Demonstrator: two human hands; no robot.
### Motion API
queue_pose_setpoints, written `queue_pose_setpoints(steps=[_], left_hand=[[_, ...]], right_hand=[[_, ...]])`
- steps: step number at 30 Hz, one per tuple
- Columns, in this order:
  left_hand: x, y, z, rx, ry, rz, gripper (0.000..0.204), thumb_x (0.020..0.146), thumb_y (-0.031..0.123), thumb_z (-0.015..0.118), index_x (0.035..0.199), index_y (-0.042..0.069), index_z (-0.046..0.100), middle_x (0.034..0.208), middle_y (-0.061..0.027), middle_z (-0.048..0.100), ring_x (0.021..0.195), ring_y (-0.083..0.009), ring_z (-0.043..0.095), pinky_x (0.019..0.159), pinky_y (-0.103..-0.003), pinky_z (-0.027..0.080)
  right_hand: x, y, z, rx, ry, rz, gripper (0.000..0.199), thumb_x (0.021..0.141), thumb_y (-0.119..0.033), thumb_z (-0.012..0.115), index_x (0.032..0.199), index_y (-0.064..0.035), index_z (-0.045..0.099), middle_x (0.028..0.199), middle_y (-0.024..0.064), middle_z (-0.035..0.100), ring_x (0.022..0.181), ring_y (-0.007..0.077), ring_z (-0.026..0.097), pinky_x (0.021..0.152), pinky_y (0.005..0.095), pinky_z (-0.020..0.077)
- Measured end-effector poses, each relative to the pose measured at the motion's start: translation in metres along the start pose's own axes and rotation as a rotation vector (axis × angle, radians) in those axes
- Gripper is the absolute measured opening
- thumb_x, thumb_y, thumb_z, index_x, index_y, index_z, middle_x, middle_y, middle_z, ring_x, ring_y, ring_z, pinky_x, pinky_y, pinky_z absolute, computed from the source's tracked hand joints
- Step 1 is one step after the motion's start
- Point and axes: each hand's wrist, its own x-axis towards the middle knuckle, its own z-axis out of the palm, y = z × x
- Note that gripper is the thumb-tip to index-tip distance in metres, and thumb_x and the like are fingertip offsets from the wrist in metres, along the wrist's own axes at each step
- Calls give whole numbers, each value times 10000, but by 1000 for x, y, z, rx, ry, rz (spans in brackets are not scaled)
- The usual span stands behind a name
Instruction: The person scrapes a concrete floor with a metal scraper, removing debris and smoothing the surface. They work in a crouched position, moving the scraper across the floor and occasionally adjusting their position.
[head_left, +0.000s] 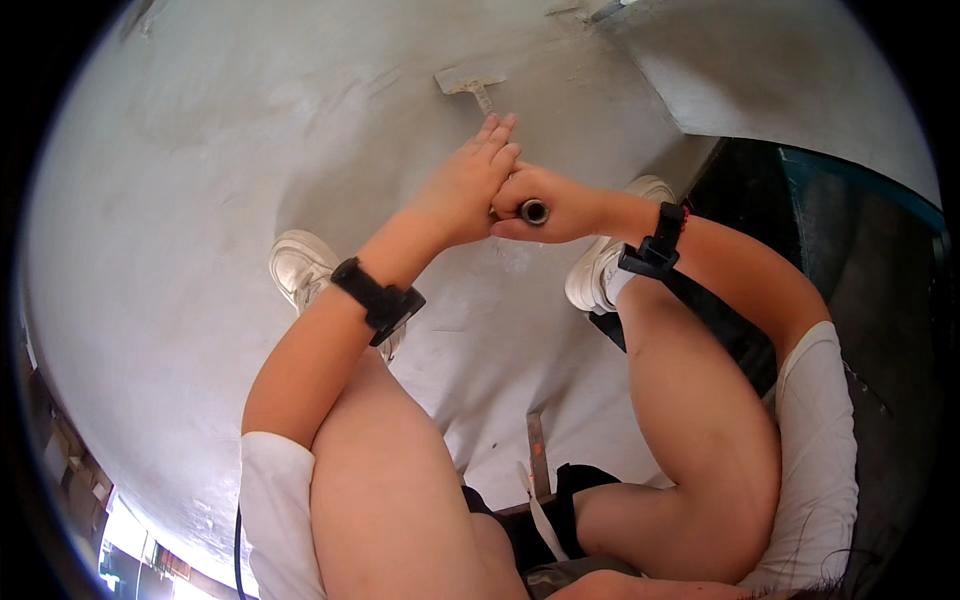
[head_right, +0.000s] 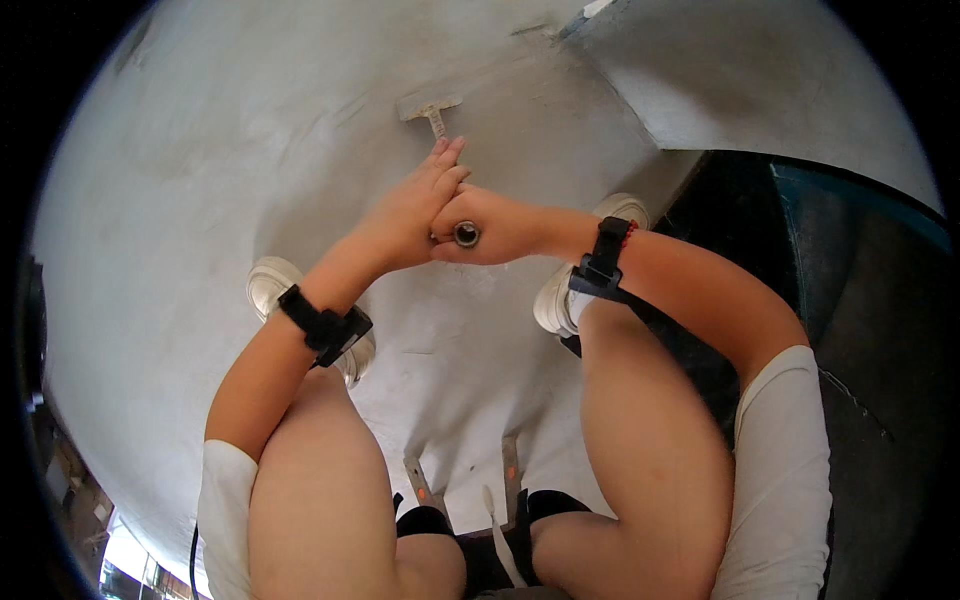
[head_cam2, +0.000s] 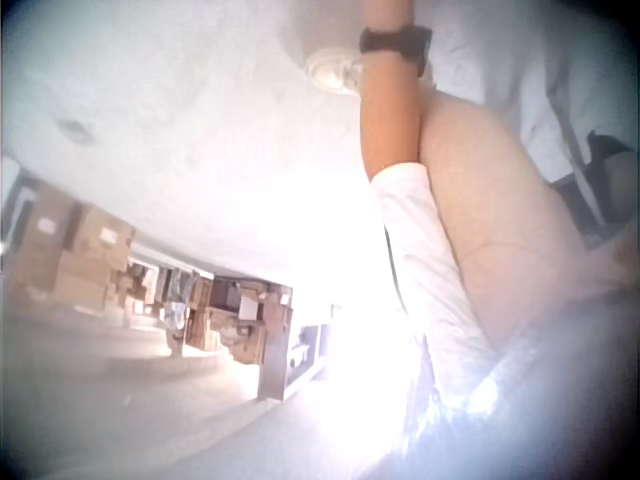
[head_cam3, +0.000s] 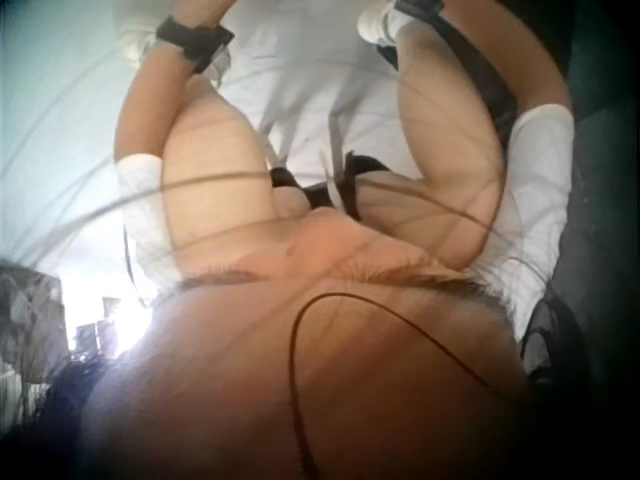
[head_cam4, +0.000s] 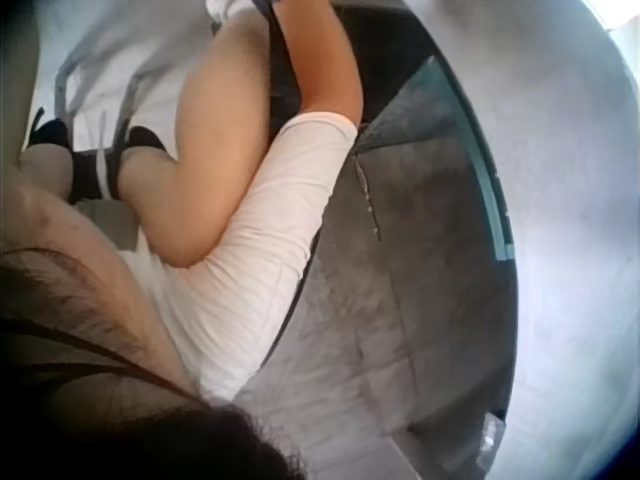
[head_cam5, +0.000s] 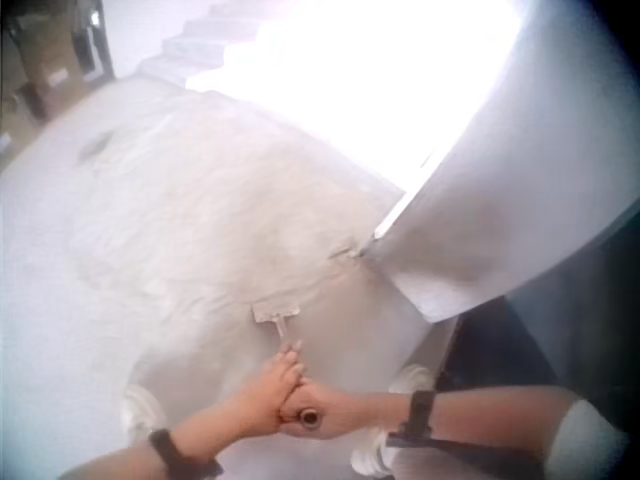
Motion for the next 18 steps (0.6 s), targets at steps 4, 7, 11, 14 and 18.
queue_pose_setpoints(steps=[4, 7, 11, 14, 18], left_hand=[[-13, 22, -1, 26, -129, 32, 744, 629, 123, 771, 1283, -7, 442, 1492, -238, 266, 1402, -375, 241, 1098, -411, 323], [-22, 43, 9, -12, -199, 17, 749, 628, 141, 774, 1282, -7, 442, 1489, -242, 268, 1397, -381, 249, 1105, -431, 309], [-12, 32, 12, -16, -98, 83, 726, 652, 118, 752, 1293, -12, 437, 1490, -245, 265, 1398, -392, 238, 1109, -457, 298], [-8, 30, 9, -86, -62, 89, 735, 665, 91, 739, 1317, -13, 416, 1501, -232, 253, 1406, -396, 212, 1111, -464, 294], [-10, 36, 7, -239, -68, 46, 747, 692, 86, 728, 1355, 17, 392, 1513, -208, 249, 1417, -404, 169, 1113, -470, 287]], right_hand=[[-17, -26, 12, 238, -194, 299, 245, 809, -105, 695, 643, -52, 523, 676, 49, 530, 722, 229, 449, 737, 344, 388], [-35, -30, 23, 128, -322, 244, 235, 813, -111, 698, 649, -50, 541, 682, 60, 529, 697, 222, 442, 752, 345, 385], [-37, -33, 8, 20, -208, 117, 237, 814, -124, 697, 655, -31, 546, 694, 84, 525, 781, 221, 475, 696, 347, 394], [-39, -33, 3, 70, -90, 103, 259, 821, -158, 703, 652, -36, 548, 692, 80, 515, 791, 214, 474, 703, 347, 390], [-39, -27, 8, 41, -83, 106, 285, 835, -191, 698, 648, -38, 546, 638, 61, 487, 680, 197, 461, 620, 336, 390]])
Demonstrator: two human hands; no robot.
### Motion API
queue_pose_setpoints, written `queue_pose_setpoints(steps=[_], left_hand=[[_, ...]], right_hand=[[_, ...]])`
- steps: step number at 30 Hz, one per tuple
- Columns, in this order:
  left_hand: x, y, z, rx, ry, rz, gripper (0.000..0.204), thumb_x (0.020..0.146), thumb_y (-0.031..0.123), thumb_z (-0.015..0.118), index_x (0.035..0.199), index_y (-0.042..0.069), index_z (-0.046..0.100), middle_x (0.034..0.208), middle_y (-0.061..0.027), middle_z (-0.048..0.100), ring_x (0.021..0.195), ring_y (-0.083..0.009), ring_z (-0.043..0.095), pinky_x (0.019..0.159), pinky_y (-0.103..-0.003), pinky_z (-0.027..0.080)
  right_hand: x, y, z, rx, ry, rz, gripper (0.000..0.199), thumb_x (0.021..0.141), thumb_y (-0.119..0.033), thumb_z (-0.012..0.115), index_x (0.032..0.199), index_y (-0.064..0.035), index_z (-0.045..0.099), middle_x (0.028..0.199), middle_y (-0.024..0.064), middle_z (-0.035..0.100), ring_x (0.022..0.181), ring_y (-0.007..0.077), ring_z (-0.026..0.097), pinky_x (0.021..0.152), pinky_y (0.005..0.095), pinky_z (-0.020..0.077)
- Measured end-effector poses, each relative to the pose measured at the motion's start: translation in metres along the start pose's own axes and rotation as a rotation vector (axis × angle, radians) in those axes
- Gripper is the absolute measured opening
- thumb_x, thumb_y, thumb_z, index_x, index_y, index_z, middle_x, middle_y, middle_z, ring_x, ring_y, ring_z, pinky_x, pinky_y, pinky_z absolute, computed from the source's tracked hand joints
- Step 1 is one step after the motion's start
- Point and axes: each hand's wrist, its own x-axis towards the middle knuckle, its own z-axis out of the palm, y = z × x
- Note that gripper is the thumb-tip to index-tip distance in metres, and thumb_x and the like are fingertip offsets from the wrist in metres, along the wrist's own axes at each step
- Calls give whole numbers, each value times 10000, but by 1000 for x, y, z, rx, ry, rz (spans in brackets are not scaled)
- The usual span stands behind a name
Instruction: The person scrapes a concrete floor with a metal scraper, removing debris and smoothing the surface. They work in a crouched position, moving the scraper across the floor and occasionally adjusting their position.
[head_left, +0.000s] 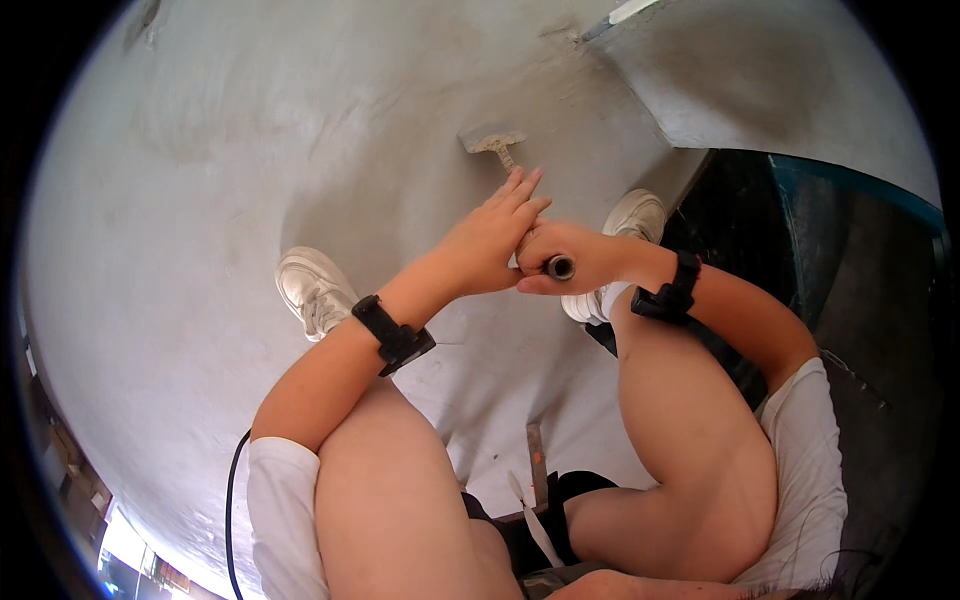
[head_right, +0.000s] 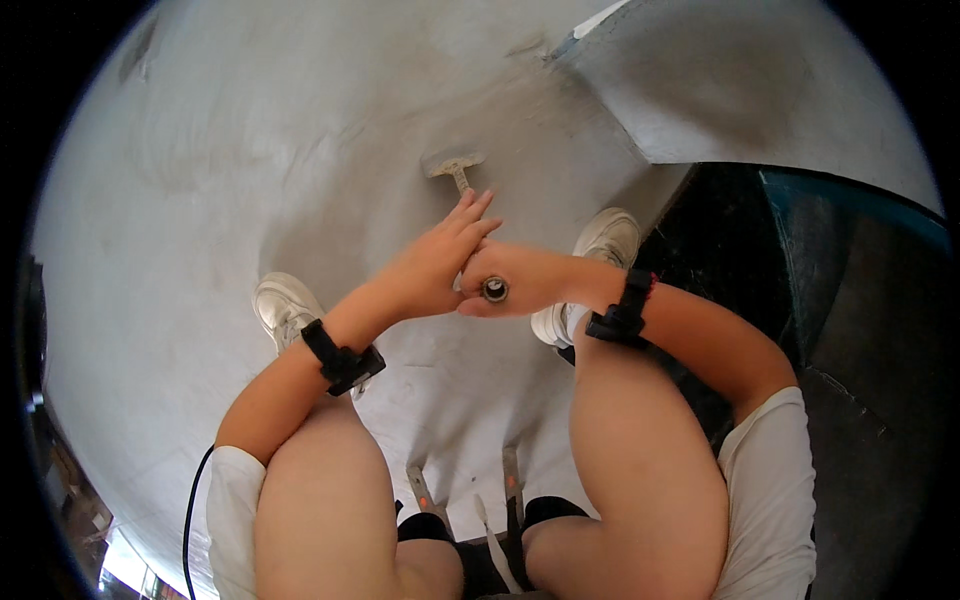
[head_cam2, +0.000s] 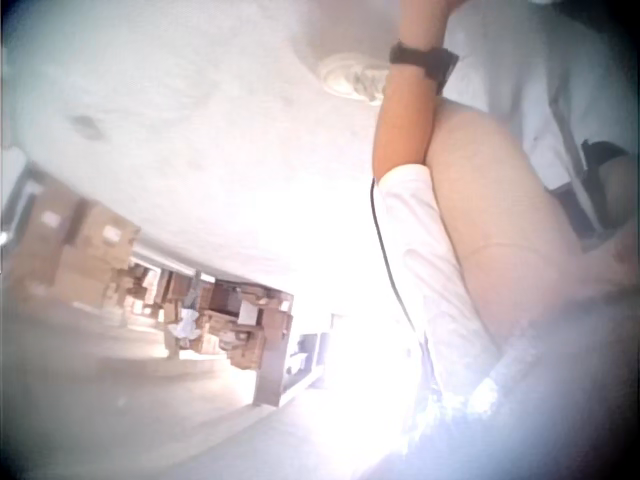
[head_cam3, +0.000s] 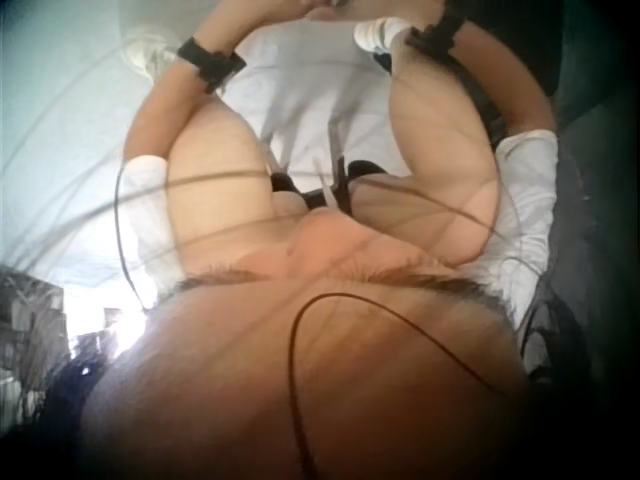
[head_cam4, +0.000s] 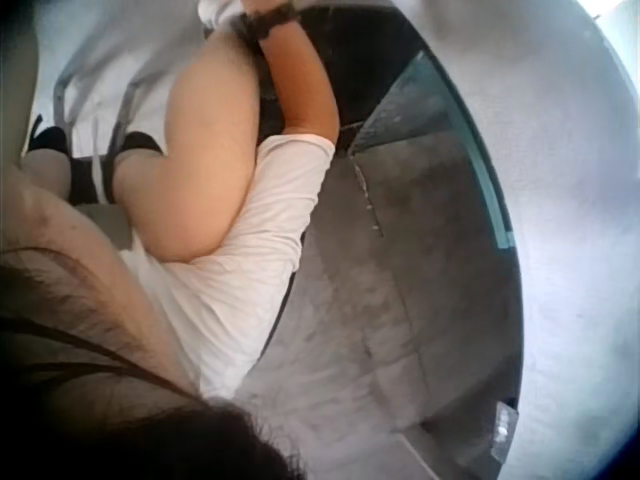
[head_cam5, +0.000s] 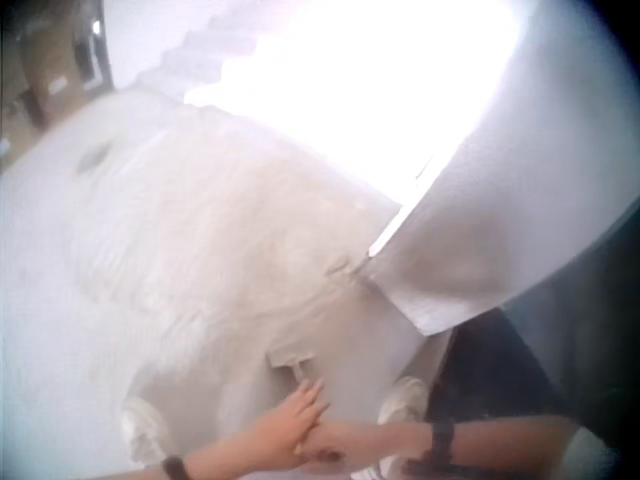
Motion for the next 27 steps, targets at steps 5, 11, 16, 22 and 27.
queue_pose_setpoints(steps=[5, 11, 16, 22, 27], left_hand=[[-1, 1, 3, -133, 108, 60, 731, 707, 115, 740, 1354, 51, 405, 1501, -209, 276, 1410, -444, 146, 1098, -482, 298], [10, -5, 9, -56, 131, 116, 677, 687, 104, 751, 1292, 49, 452, 1453, -249, 335, 1375, -495, 199, 1053, -497, 350], [15, 4, 21, 33, 104, 68, 686, 672, 88, 756, 1288, 46, 455, 1447, -266, 337, 1383, -452, 229, 1056, -498, 342], [19, 18, 0, -78, 42, 84, 767, 703, 107, 756, 1361, 27, 372, 1487, -268, 260, 1392, -438, 211, 1091, -468, 314], [11, 29, 18, -267, -44, 68, 868, 728, 141, 768, 1429, 39, 266, 1521, -250, 189, 1401, -420, 205, 1110, -448, 286]], right_hand=[[8, -9, -4, 97, -53, 83, 337, 860, -205, 677, 628, -29, 509, 551, 55, 447, 541, 185, 406, 519, 322, 356], [2, -9, -3, 52, 12, 87, 345, 868, -214, 674, 636, -18, 510, 554, 72, 459, 539, 182, 415, 512, 334, 355], [-19, 0, -1, 14, 7, 103, 318, 857, -230, 684, 679, -9, 540, 549, 79, 465, 519, 187, 442, 508, 346, 370], [-23, -33, -36, 308, 196, 239, 331, 831, -187, 705, 637, -26, 490, 574, 80, 471, 563, 194, 424, 521, 312, 357], [-55, -20, -37, -155, -41, 237, 288, 801, -180, 713, 658, -40, 506, 575, 70, 491, 549, 253, 456, 532, 356, 371]])
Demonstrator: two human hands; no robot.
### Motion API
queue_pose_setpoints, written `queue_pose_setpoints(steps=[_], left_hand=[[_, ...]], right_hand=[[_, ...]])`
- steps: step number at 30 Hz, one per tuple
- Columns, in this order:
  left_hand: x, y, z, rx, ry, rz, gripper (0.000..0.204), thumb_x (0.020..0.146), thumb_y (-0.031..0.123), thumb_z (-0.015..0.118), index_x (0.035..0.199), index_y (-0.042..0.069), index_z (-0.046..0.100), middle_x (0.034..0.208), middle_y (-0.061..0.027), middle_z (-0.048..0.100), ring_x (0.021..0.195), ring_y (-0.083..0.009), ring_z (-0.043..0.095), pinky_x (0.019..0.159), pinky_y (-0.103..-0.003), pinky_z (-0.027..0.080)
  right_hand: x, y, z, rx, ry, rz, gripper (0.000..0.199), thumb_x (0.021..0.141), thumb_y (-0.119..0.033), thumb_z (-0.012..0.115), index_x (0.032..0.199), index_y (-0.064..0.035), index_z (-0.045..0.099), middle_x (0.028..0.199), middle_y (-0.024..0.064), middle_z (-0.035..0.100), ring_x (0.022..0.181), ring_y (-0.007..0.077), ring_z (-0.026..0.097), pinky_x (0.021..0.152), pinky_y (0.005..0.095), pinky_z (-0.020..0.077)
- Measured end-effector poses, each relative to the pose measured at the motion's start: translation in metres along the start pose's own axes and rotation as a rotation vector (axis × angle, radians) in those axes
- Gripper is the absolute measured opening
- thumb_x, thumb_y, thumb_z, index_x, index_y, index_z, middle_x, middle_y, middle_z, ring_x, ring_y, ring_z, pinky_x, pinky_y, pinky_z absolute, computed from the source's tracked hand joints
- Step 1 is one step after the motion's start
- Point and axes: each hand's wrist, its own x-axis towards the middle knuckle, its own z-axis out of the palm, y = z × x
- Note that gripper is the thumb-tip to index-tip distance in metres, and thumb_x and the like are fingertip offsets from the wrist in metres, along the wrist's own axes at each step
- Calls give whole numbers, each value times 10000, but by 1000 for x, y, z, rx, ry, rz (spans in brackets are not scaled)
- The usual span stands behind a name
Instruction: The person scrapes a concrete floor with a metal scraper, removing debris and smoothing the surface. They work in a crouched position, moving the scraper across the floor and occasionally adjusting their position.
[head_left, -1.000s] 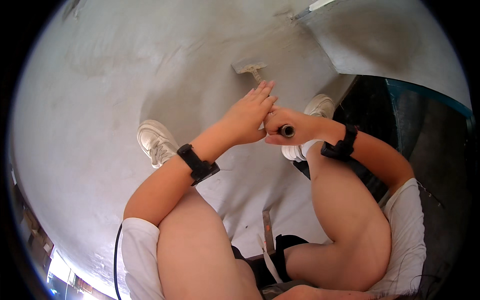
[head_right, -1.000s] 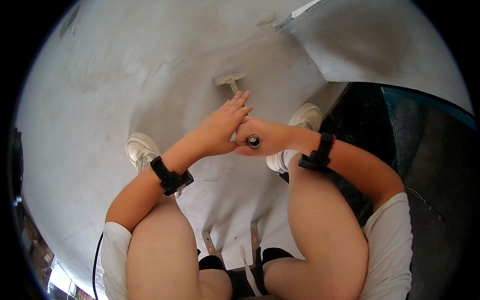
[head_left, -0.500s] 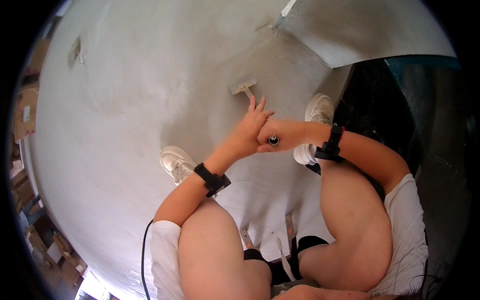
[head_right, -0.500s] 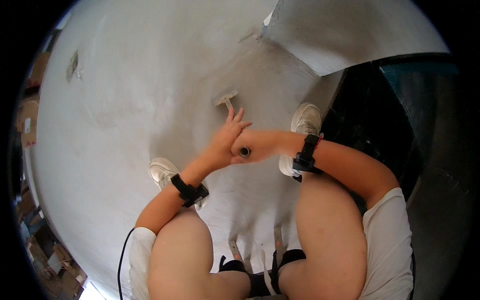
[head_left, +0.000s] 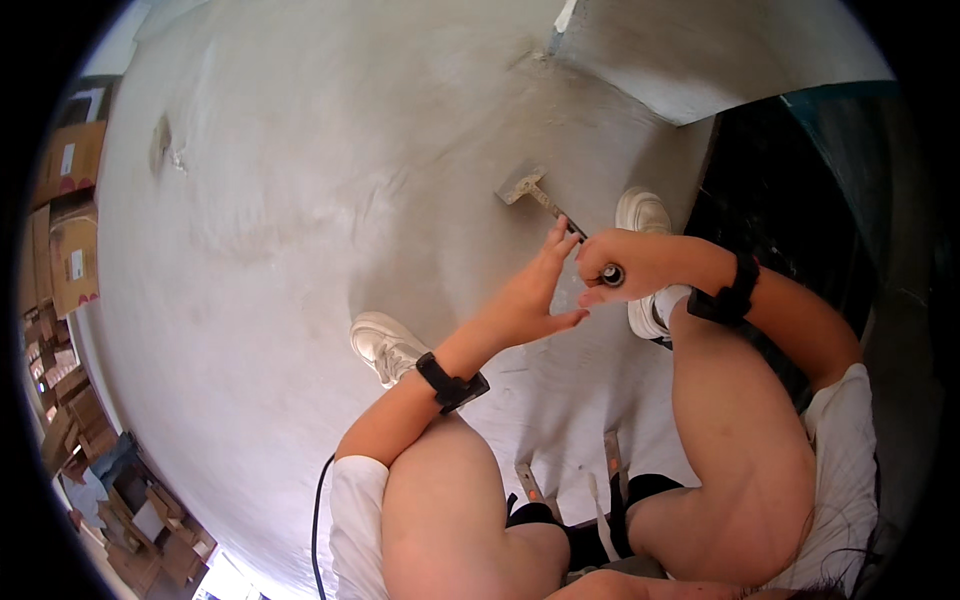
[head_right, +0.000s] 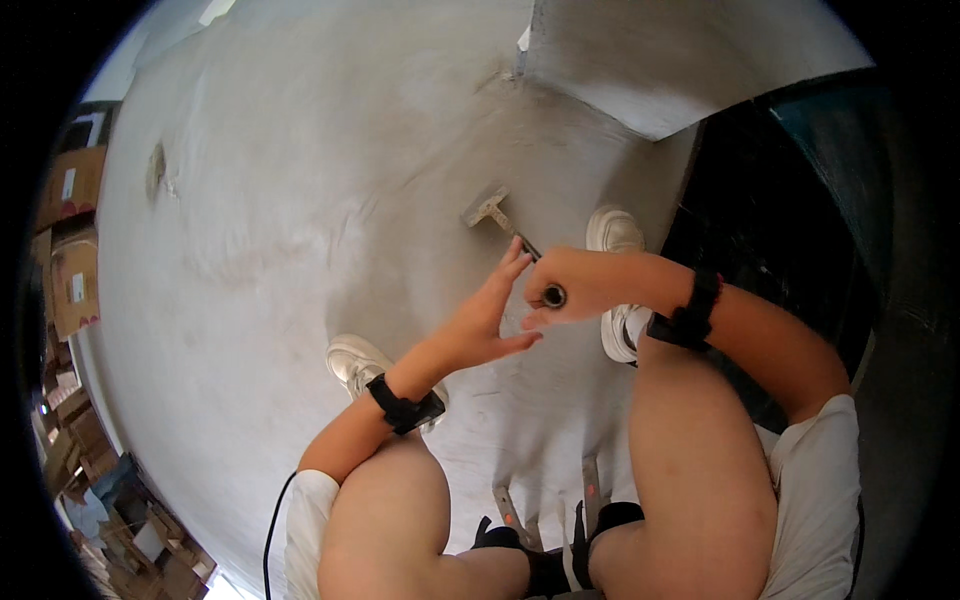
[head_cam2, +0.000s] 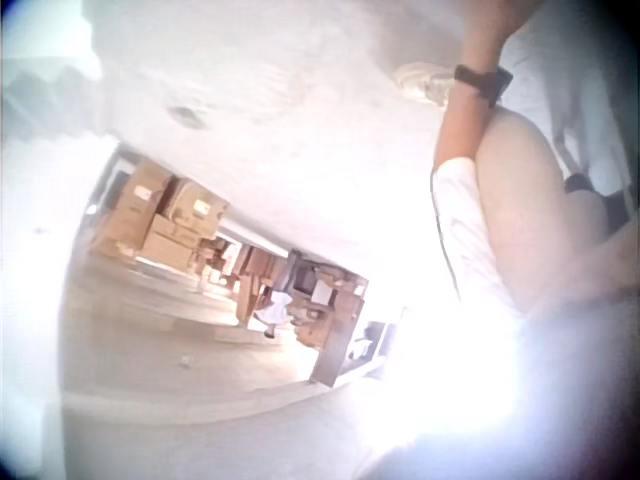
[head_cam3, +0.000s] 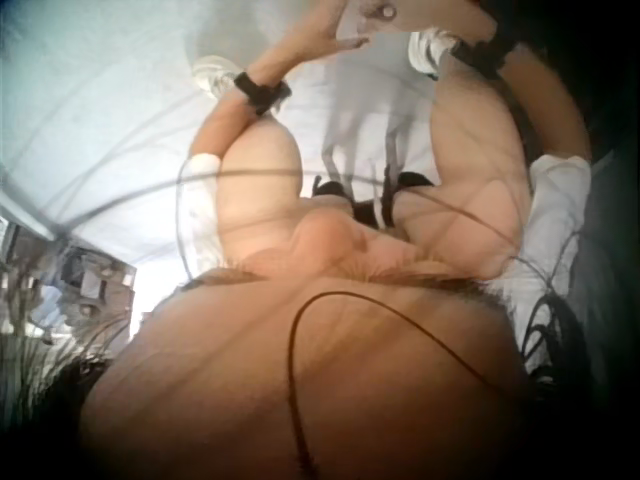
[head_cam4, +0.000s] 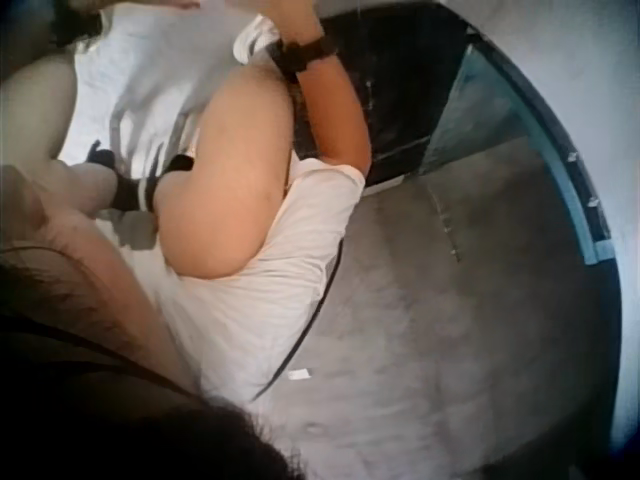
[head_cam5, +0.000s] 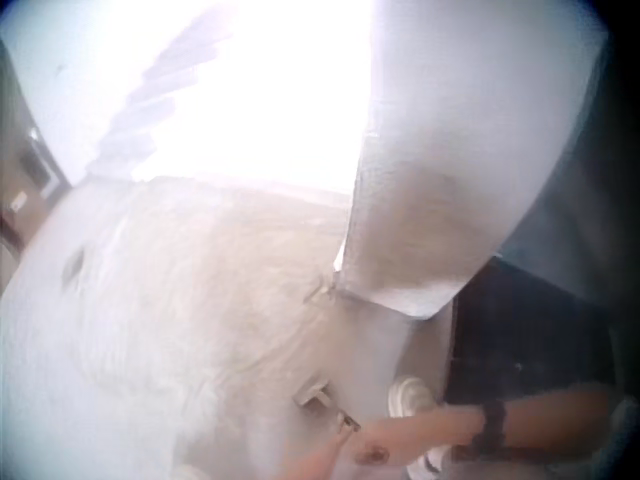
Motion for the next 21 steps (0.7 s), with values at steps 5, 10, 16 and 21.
queue_pose_setpoints(steps=[5, 10, 16, 21], left_hand=[[11, 10, 5, 130, 121, 50, 854, 745, 131, 752, 1432, 25, 257, 1523, -243, 187, 1403, -410, 211, 1112, -440, 284], [9, -4, -2, 226, 105, -38, 797, 763, 112, 717, 1417, 16, 274, 1512, -236, 215, 1398, -406, 224, 1117, -438, 275], [-8, -27, 3, 276, 6, -80, 735, 783, 116, 691, 1398, 20, 300, 1497, -224, 253, 1374, -391, 275, 1111, -431, 296], [-5, -30, 10, 247, -15, -93, 688, 803, 106, 666, 1389, 19, 315, 1492, -209, 275, 1353, -374, 315, 1104, -419, 310]], right_hand=[[-13, 1, -10, -121, 359, -233, 139, 756, -97, 687, 746, -46, 558, 770, 94, 588, 766, 288, 573, 651, 362, 432], [-41, 13, -3, -54, 642, 4, 145, 741, -13, 634, 883, -30, 613, 951, 137, 606, 929, 328, 582, 811, 358, 463], [-56, 23, -1, -138, 402, 169, 249, 766, 16, 594, 1011, -17, 625, 955, 159, 637, 891, 301, 621, 803, 339, 489], [-43, 51, 6, -59, 628, 62, 286, 802, 20, 564, 1080, -19, 618, 957, 179, 650, 830, 271, 641, 762, 329, 497]])
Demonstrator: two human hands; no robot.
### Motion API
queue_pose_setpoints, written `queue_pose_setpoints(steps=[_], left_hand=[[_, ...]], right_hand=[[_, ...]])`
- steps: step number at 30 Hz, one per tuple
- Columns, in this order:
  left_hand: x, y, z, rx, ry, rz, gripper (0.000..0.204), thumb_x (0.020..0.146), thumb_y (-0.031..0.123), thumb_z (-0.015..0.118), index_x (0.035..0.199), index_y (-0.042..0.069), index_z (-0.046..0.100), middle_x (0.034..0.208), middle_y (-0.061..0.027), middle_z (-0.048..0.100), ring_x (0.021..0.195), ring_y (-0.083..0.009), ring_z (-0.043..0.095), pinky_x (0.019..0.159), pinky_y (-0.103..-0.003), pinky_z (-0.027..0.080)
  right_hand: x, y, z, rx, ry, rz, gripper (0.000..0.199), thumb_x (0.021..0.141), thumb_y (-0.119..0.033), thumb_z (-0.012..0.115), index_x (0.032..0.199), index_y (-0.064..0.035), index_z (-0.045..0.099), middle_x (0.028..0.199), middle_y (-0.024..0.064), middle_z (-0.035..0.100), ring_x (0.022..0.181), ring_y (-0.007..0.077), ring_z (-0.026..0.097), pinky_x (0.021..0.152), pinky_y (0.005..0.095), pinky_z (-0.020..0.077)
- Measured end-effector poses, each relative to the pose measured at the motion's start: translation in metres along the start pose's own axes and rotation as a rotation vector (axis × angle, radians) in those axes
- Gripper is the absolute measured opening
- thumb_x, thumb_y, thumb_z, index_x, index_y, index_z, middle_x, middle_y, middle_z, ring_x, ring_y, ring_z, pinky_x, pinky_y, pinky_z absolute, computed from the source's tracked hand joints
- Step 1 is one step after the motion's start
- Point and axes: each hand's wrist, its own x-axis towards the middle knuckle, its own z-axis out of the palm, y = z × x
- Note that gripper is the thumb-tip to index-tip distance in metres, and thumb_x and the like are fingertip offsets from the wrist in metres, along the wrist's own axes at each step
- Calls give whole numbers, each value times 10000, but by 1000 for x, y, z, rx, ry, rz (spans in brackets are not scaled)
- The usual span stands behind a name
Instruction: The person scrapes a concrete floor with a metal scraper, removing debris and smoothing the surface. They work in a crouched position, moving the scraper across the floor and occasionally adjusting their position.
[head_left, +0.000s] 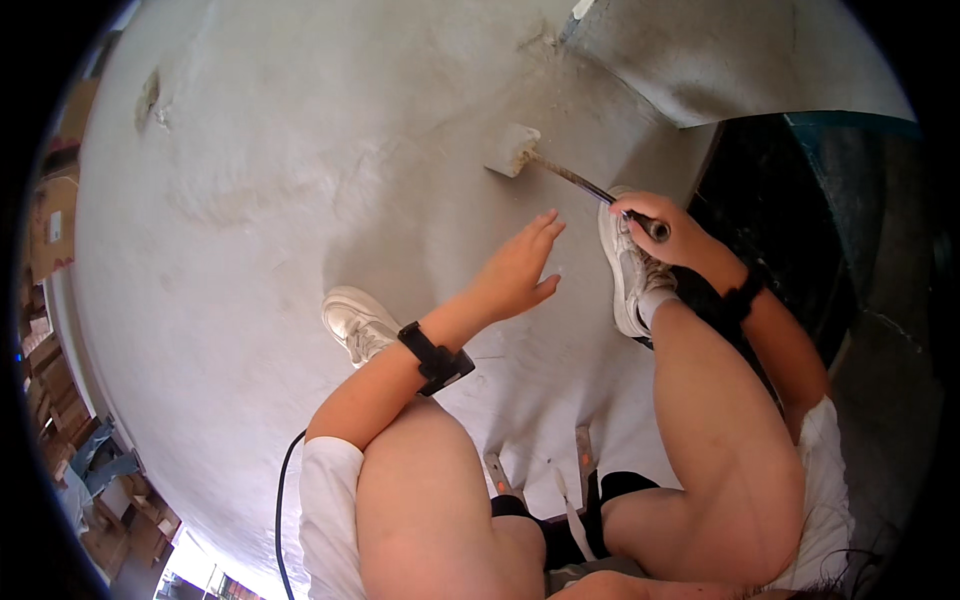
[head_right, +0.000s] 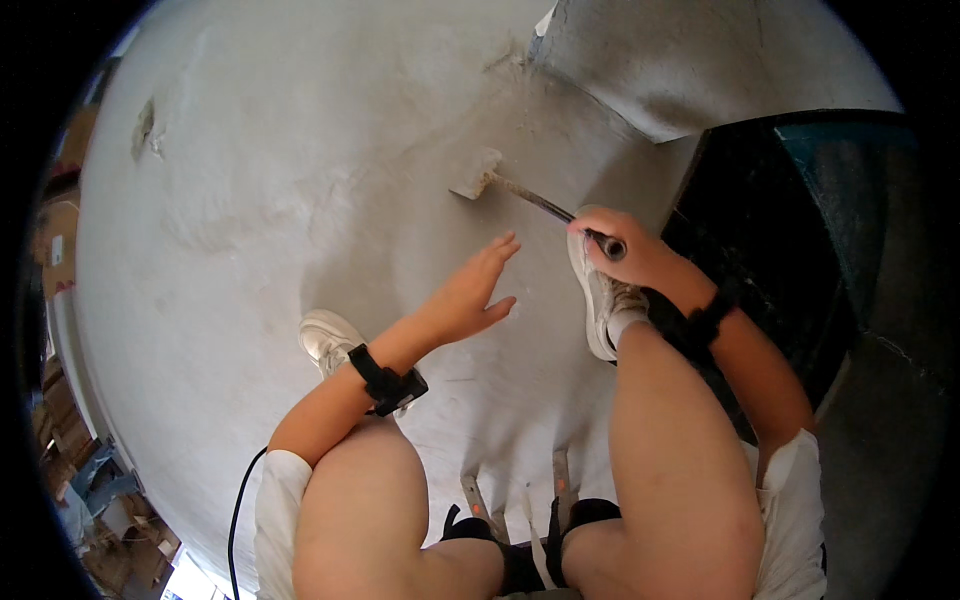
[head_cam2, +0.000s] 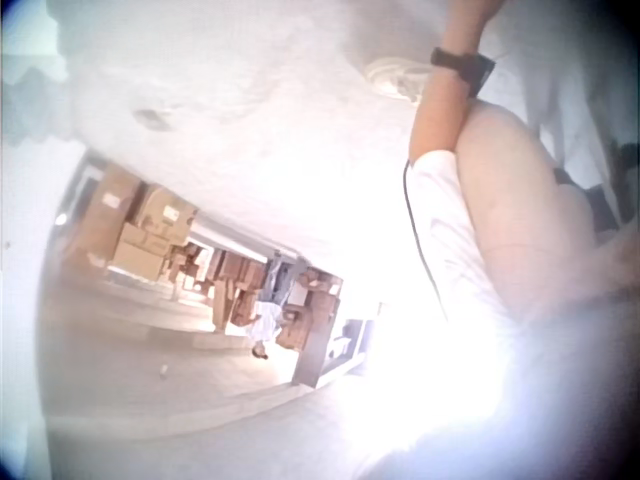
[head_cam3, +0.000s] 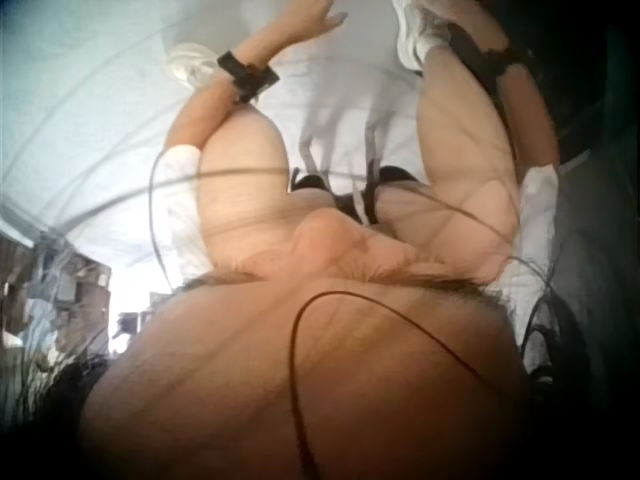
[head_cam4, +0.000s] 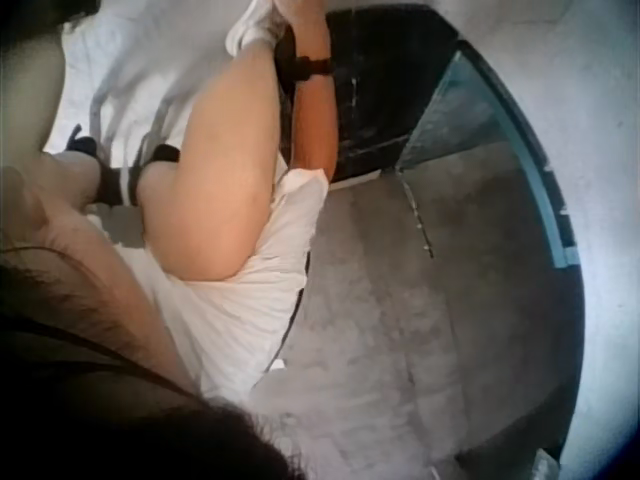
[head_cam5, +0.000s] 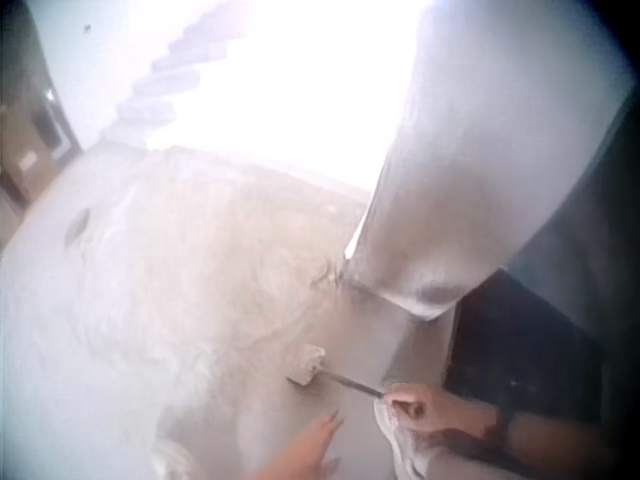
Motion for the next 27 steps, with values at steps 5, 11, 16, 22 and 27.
queue_pose_setpoints(steps=[5, 11, 16, 22, 27], left_hand=[[-6, -3, -6, 5, 10, -42, 674, 808, 104, 659, 1387, 25, 323, 1486, -203, 290, 1342, -370, 333, 1095, -419, 321], [-11, -8, -16, 38, 72, -56, 663, 816, 120, 653, 1384, 22, 325, 1480, -204, 300, 1336, -370, 342, 1087, -420, 332], [-12, -2, -23, 46, 74, -66, 655, 819, 130, 648, 1380, 19, 329, 1461, -208, 333, 1331, -361, 355, 1083, -413, 339], [-8, -2, -19, 66, 75, -37, 661, 819, 131, 649, 1381, 9, 322, 1473, -209, 313, 1338, -366, 342, 1084, -404, 339], [1, -4, -19, 37, 91, -69, 707, 815, 136, 658, 1401, 0, 287, 1501, -218, 247, 1358, -383, 301, 1091, -406, 327]], right_hand=[[43, -10, 1, 32, -50, 130, 380, 804, 10, 561, 1182, -10, 598, 993, 194, 660, 848, 278, 649, 773, 336, 500], [20, -32, -1, -96, -81, 87, 392, 780, -2, 574, 1171, 1, 605, 992, 191, 660, 861, 298, 643, 799, 328, 495], [9, -32, -18, -44, -84, 97, 380, 805, 1, 572, 1183, -6, 607, 1006, 170, 667, 886, 271, 645, 819, 301, 487], [38, -2, -2, -38, -57, 27, 393, 824, 42, 557, 1211, -16, 597, 974, 111, 665, 858, 178, 621, 808, 259, 470], [73, -25, 12, -45, -98, 117, 408, 810, 20, 566, 1213, -31, 598, 943, 104, 660, 821, 189, 613, 762, 283, 473]])
